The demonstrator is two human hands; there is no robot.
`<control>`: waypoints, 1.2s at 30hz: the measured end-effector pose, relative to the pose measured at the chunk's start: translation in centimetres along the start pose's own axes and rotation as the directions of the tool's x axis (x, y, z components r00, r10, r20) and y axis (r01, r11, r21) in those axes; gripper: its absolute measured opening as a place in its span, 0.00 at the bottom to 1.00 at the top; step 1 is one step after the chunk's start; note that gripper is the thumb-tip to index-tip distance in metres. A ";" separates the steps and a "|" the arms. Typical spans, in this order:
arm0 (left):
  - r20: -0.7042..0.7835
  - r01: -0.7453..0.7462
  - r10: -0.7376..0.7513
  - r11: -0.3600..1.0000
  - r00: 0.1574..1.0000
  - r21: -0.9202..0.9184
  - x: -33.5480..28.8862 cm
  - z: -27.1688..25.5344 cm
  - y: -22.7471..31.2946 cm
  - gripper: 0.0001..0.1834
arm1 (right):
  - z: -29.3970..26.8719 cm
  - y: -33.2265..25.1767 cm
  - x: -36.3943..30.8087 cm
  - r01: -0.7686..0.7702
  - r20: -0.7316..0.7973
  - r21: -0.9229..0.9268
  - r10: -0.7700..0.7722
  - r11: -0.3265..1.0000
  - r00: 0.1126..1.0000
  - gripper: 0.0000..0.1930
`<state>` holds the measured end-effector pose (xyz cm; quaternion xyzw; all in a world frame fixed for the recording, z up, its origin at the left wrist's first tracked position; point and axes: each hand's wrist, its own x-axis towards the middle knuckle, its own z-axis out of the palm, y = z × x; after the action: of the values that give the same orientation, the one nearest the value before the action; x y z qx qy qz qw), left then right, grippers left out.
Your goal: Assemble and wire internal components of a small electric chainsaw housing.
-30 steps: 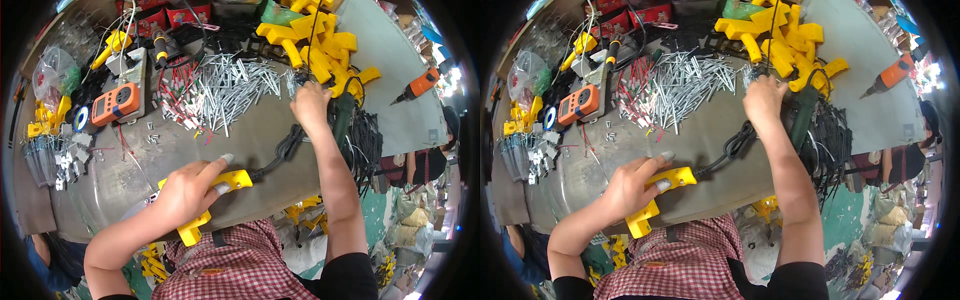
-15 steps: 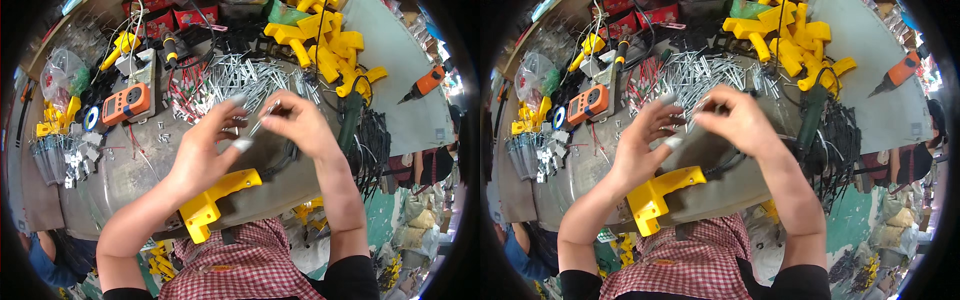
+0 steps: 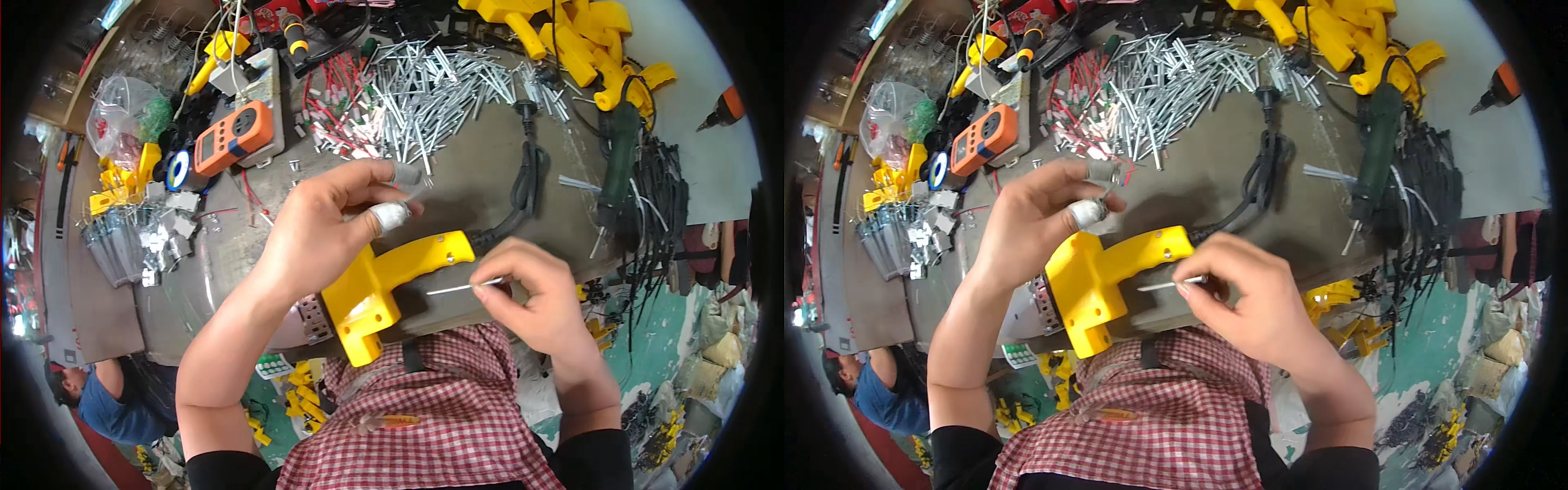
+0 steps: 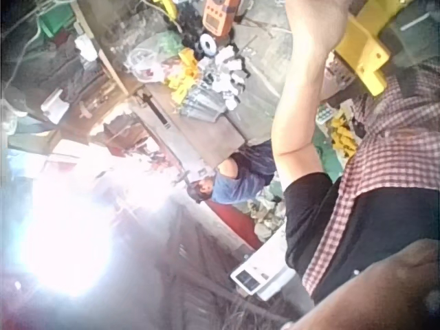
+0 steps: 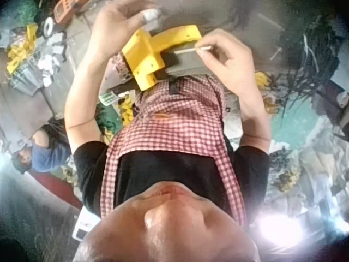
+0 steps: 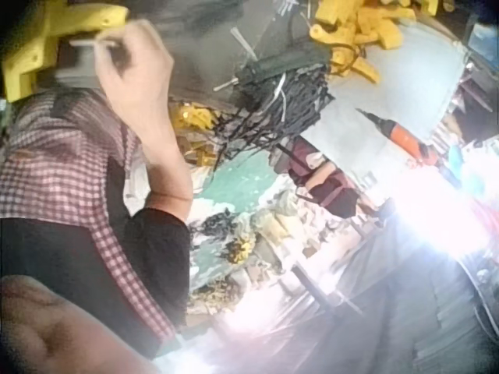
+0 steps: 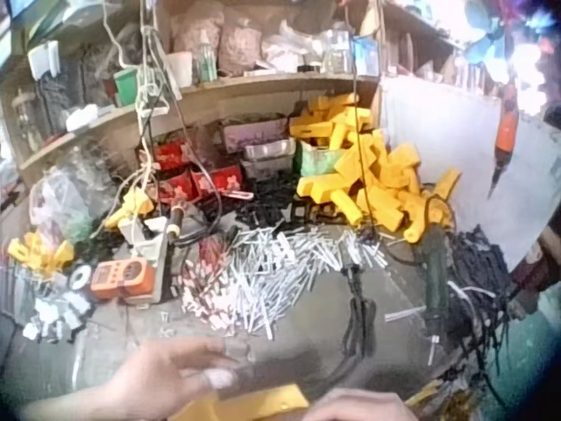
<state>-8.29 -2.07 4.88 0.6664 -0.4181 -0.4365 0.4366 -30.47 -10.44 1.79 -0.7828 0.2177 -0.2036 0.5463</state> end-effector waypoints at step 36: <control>0.209 -0.512 0.496 0.622 0.843 0.592 0.1 1.1 -4.9 0.12 | 5.1 1.0 -0.8 0.479 0.107 -0.268 -0.468 0.836 0.877 0.16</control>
<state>-8.40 -1.10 -0.05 0.6228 -0.7136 -0.1404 0.2886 -28.41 -6.41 -0.89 -0.8864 0.0344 -0.2839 0.3640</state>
